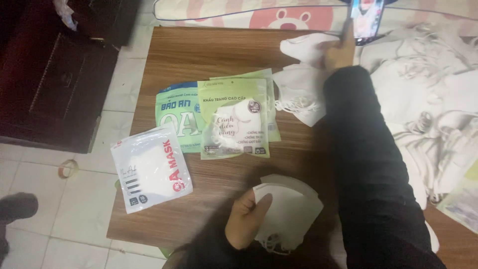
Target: Inspecting and stacking white face masks on a wooden table
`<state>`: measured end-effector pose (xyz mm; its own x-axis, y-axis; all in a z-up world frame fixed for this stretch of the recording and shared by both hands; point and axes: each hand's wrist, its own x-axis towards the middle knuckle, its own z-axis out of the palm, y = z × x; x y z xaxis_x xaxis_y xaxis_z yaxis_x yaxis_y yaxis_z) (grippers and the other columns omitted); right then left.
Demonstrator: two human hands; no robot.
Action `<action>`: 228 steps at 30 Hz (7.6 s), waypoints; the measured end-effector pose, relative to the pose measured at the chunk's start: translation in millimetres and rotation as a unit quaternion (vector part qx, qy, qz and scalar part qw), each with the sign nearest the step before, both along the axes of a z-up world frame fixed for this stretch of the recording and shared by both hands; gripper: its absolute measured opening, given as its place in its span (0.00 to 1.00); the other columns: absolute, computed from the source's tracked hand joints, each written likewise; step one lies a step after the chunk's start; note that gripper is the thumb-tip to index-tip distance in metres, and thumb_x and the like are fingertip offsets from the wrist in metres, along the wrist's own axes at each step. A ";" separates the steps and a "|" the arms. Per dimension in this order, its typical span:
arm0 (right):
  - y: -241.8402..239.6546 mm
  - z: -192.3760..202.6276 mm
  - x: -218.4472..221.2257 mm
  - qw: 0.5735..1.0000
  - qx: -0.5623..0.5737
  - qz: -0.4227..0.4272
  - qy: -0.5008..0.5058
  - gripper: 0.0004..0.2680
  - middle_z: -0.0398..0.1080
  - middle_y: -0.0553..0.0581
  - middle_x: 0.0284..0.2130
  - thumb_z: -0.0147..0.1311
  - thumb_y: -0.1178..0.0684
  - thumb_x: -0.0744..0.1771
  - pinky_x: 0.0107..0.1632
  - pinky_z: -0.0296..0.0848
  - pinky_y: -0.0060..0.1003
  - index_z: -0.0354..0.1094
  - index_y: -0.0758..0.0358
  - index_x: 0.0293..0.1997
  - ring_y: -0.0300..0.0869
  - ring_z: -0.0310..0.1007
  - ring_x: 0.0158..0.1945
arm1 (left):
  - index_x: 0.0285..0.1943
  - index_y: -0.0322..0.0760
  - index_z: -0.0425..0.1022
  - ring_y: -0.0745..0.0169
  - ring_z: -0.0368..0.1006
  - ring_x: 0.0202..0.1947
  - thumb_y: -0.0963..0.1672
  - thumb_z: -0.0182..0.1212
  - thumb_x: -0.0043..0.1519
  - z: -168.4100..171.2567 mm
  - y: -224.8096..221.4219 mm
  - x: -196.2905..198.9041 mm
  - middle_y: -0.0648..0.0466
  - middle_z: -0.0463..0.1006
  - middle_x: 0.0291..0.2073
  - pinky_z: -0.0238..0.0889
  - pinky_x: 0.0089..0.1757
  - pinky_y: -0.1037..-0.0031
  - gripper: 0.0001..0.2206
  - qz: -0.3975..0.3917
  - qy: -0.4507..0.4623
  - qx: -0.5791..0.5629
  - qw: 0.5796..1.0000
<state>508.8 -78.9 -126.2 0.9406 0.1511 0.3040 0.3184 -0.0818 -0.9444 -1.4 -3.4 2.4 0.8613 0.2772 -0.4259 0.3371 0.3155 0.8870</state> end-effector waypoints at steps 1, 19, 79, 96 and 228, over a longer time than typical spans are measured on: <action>-3.1 2.6 -9.1 1.000 -0.001 -0.002 -0.005 0.29 0.47 0.65 0.77 0.39 0.64 0.67 0.24 0.79 0.32 0.33 0.55 0.78 0.36 0.87 0.40 | 0.50 0.36 0.83 0.69 0.77 0.42 0.45 0.57 0.65 0.7 -1.2 -1.0 0.57 0.86 0.42 0.69 0.46 0.73 0.12 -0.002 -0.005 -0.001 1.000; -145.4 167.6 -328.0 0.910 -0.389 0.131 0.057 0.14 0.79 0.68 0.41 0.56 0.54 0.64 0.53 0.74 0.60 0.75 0.60 0.55 0.66 0.77 0.47 | 0.62 0.25 0.73 0.53 0.76 0.48 0.47 0.60 0.66 1.6 3.6 1.5 0.39 0.81 0.47 0.72 0.49 0.57 0.21 0.070 -0.015 0.050 0.996; -41.2 125.6 -202.4 0.961 -0.183 0.096 0.183 0.27 0.76 0.56 0.36 0.56 0.59 0.66 0.25 0.72 0.34 0.50 0.57 0.76 0.40 0.75 0.27 | 0.51 0.36 0.82 0.70 0.77 0.41 0.45 0.60 0.63 -1.2 -9.6 -3.9 0.55 0.85 0.43 0.72 0.44 0.75 0.12 0.045 -0.043 0.031 0.998; -85.7 121.2 -275.8 0.924 -0.280 0.166 0.201 0.21 0.70 0.75 0.43 0.53 0.60 0.67 0.34 0.85 0.35 0.62 0.53 0.70 0.50 0.79 0.29 | 0.55 0.25 0.77 0.61 0.74 0.37 0.45 0.62 0.67 -20.9 0.5 3.9 0.44 0.81 0.38 0.75 0.38 0.65 0.15 0.081 -0.060 -0.019 0.995; -136.7 67.9 -338.2 0.801 -0.590 0.092 0.031 0.14 0.76 0.60 0.46 0.53 0.45 0.69 0.58 0.74 0.48 0.71 0.53 0.60 0.54 0.77 0.53 | 0.57 0.30 0.77 0.59 0.80 0.41 0.42 0.61 0.67 -9.2 10.3 34.6 0.41 0.83 0.42 0.78 0.44 0.63 0.12 0.172 -0.161 -0.013 0.972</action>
